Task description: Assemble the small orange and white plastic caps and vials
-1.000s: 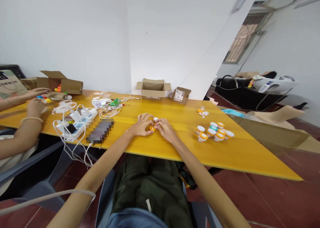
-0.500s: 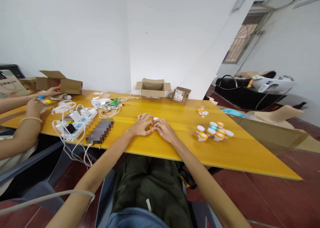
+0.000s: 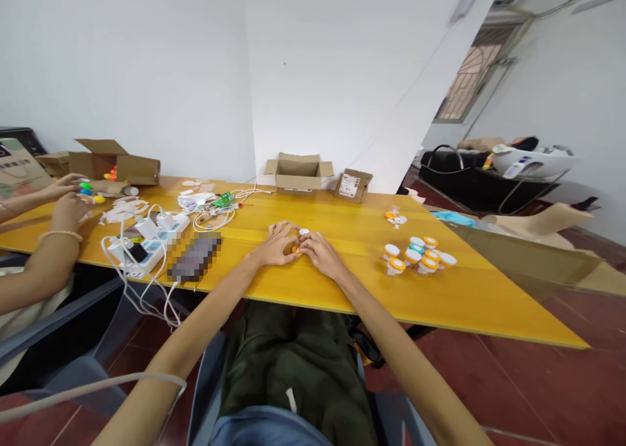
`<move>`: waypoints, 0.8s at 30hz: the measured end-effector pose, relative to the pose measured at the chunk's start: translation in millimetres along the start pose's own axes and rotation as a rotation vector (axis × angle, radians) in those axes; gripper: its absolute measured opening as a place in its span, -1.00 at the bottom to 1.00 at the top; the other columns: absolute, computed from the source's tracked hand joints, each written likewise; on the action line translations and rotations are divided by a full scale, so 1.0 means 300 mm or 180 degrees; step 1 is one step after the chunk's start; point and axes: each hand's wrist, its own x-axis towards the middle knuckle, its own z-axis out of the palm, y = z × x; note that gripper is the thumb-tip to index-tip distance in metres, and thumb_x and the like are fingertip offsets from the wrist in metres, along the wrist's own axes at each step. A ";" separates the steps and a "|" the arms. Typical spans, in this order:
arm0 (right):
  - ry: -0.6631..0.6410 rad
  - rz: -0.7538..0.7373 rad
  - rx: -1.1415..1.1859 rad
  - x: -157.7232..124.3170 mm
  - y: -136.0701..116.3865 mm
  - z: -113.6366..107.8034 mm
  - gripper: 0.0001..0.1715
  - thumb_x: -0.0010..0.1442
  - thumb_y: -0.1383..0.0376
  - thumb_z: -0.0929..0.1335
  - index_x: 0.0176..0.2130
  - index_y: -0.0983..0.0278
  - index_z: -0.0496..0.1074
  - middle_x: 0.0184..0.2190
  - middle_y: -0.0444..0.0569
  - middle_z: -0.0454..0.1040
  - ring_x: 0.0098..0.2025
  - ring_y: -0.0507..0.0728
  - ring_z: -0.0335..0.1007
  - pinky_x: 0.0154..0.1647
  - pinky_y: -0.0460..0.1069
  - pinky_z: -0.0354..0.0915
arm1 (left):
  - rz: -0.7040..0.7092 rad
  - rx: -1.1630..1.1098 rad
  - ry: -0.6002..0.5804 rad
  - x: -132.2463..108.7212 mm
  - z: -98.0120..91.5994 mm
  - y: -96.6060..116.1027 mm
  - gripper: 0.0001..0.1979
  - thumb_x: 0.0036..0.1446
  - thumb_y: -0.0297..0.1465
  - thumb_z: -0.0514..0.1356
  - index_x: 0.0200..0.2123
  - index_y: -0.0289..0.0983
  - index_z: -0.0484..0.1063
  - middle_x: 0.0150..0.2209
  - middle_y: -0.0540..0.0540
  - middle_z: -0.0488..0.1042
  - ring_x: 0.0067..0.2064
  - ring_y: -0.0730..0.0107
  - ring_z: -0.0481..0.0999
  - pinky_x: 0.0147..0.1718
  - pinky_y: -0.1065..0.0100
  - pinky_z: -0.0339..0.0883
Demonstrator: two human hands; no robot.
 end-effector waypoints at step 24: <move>0.0338 0.0044 -0.0046 -0.005 -0.009 -0.002 -0.75 0.30 0.42 0.28 -0.31 0.15 0.48 -0.15 0.00 0.52 -0.11 0.19 0.42 -0.04 0.12 0.37 | -0.0004 0.0115 0.0032 0.000 0.005 -0.003 -0.78 0.19 -0.15 0.20 -0.22 -0.15 0.51 0.21 -0.14 0.34 0.28 -0.10 0.14 0.22 -0.15 0.01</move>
